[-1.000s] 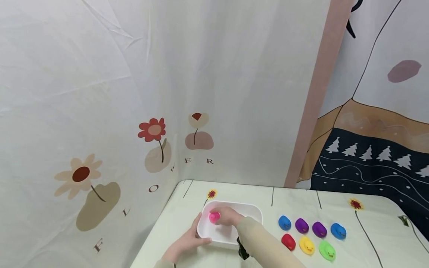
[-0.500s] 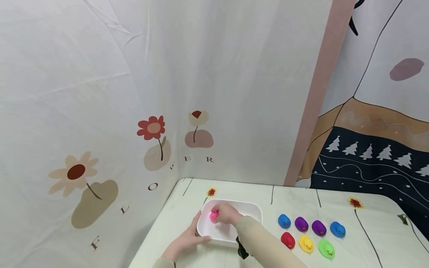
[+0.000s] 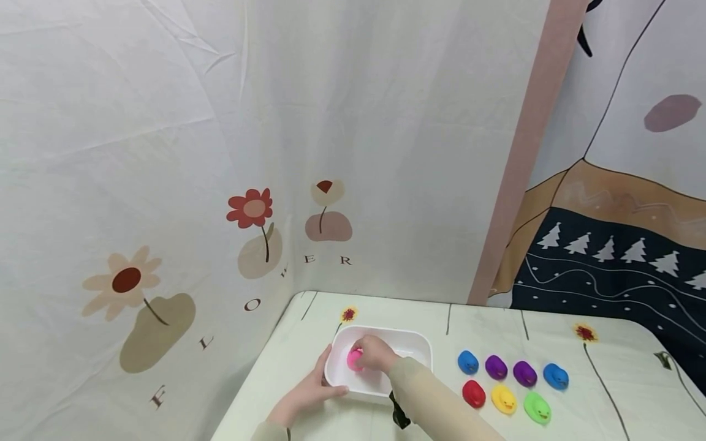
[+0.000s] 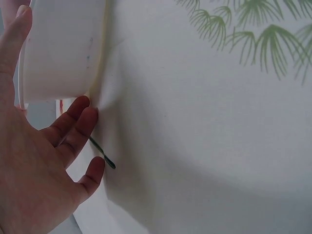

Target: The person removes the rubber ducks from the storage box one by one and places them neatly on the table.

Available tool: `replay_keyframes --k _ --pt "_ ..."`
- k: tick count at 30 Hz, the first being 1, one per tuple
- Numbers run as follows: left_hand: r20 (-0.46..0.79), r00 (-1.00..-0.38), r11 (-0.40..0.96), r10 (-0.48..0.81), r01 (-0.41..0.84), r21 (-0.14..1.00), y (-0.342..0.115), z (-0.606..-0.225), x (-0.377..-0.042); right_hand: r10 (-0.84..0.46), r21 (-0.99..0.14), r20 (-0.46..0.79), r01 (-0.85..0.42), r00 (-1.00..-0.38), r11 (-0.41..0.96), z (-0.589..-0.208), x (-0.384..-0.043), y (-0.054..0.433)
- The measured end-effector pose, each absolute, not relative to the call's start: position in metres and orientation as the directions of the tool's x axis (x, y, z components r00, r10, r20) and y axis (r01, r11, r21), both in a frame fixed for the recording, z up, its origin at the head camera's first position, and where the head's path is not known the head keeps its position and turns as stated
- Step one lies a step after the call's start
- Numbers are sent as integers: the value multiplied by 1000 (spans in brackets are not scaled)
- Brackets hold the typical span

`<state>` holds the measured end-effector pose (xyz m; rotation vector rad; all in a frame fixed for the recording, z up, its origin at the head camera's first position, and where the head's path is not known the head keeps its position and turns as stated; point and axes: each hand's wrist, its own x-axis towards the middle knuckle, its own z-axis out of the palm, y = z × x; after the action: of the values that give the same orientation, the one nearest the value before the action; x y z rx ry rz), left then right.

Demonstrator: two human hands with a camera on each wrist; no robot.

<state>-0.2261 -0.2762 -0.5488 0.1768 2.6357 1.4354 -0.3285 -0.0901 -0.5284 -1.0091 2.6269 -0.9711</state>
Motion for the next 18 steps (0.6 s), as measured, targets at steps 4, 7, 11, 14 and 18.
replay_keyframes --k 4,7,11,14,18 --pt "-68 -985 530 161 28 848 -277 -550 -226 -632 -688 39 -479 -774 545 -528 -326 -86" --pt "-73 -984 535 161 25 844 -276 -550 -227 -622 -701 23 -457 -783 548 -527 -325 -82" --pt "-66 -984 539 164 33 842 -275 -549 -227 -601 -696 23 -444 -799 564 -528 -327 -78" --pt "-68 -984 528 162 29 849 -274 -547 -225 -591 -683 65 -468 -804 562 -530 -331 -76" --pt "-74 -985 523 154 18 852 -273 -544 -222 -572 -707 59 -439 -818 554 -530 -336 -73"
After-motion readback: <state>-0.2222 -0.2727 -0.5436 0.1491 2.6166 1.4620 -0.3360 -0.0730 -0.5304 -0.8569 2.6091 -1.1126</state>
